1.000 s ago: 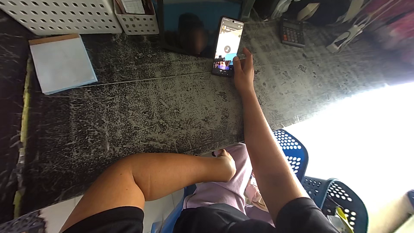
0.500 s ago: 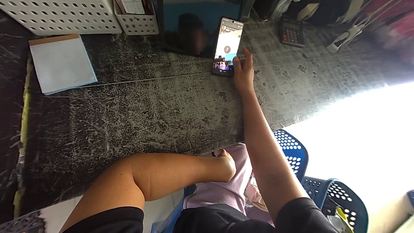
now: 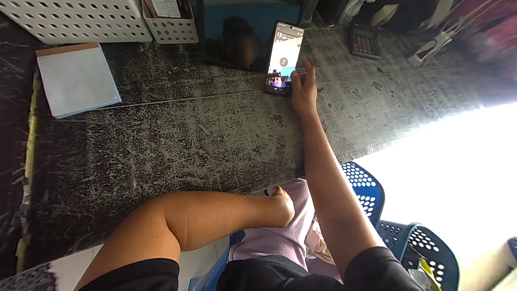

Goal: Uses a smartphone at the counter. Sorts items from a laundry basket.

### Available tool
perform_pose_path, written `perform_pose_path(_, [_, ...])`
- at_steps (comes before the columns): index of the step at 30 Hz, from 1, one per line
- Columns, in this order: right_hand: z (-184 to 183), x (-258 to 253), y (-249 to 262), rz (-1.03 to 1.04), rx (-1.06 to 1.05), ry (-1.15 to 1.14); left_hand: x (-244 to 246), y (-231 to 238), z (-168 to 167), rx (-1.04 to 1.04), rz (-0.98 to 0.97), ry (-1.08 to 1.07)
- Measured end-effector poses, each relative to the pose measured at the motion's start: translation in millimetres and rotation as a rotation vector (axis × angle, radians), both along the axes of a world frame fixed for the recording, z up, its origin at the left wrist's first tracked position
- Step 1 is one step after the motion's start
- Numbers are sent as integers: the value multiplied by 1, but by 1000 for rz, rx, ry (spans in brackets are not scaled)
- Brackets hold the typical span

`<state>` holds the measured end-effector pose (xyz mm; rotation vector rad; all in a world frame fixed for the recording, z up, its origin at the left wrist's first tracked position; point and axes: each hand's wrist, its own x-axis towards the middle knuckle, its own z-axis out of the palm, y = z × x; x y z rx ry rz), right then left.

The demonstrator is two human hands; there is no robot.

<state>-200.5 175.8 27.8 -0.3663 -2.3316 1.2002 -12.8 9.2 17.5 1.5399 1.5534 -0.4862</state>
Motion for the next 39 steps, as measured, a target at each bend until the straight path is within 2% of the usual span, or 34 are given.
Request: perform_pose_path(39, [0,0,-1,-3,-21,10,0,-1,1,1,-18,0])
